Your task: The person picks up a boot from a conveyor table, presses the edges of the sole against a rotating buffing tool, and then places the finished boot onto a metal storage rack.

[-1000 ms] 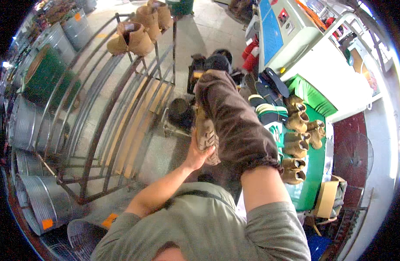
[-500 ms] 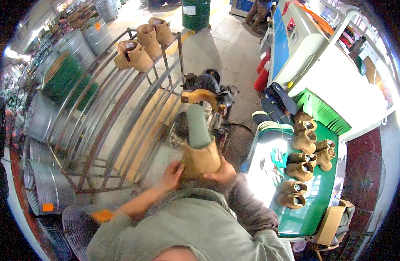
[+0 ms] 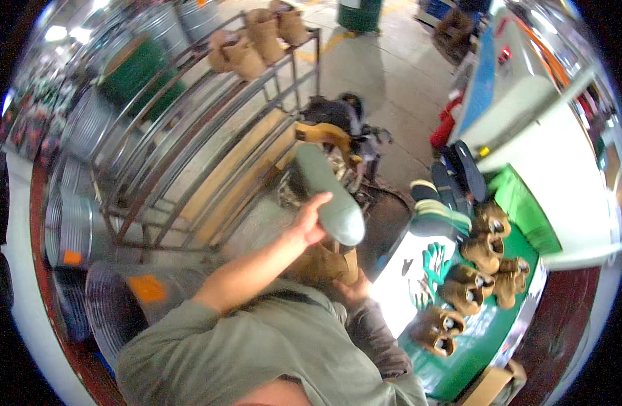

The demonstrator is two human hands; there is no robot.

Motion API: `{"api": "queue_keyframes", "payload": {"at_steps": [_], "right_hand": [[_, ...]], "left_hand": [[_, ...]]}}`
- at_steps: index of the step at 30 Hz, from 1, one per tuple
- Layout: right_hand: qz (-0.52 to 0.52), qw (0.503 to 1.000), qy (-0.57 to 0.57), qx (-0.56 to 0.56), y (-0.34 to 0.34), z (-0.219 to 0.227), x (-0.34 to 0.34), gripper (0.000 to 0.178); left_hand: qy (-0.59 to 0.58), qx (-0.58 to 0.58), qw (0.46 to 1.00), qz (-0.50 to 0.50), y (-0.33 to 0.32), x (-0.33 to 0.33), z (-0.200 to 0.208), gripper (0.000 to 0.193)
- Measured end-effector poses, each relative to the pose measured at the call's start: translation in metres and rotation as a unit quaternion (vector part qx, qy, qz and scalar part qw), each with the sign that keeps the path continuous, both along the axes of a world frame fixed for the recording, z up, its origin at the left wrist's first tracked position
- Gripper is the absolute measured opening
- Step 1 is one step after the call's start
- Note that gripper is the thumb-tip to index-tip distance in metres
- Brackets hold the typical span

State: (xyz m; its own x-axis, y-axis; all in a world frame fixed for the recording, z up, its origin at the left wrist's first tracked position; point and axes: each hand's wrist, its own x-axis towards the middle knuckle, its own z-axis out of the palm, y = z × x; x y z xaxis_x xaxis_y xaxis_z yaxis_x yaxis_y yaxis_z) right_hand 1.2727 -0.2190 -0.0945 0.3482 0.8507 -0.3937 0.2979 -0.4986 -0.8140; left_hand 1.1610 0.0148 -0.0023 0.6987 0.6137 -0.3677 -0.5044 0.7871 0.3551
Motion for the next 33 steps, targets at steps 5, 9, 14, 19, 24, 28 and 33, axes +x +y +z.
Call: {"api": "queue_keyframes", "payload": {"at_steps": [5,9,14,19,24,28,33], "right_hand": [[0.019,0.985,0.144,0.096,0.047,0.041,-0.022,0.063],[0.013,0.945,0.279,0.171,0.120,0.074,-0.048,0.055],[0.025,0.918,0.240,0.315,0.272,0.137,-0.099,0.050],[0.041,0.850,0.274,0.447,0.470,0.169,-0.165,0.048],[0.023,0.893,0.087,0.441,0.603,0.146,-0.200,0.073],[-0.014,0.927,-0.110,0.359,0.592,0.139,-0.203,0.087],[0.133,0.914,-0.135,0.358,0.423,0.112,-0.185,0.054]], "left_hand": [[-0.007,0.065,0.997,-0.028,-0.020,-0.073,0.036,0.050],[0.001,0.260,0.963,0.065,-0.035,-0.195,0.060,0.065],[0.198,0.269,0.820,0.464,-0.067,-0.339,0.114,0.072],[0.142,0.061,0.568,0.809,-0.096,-0.461,0.112,0.058],[0.376,0.174,0.586,0.696,-0.077,-0.472,0.042,0.038],[0.366,0.241,0.741,0.510,-0.013,-0.392,0.013,0.035],[0.426,0.384,0.808,0.139,0.037,-0.322,0.005,0.036]]}}
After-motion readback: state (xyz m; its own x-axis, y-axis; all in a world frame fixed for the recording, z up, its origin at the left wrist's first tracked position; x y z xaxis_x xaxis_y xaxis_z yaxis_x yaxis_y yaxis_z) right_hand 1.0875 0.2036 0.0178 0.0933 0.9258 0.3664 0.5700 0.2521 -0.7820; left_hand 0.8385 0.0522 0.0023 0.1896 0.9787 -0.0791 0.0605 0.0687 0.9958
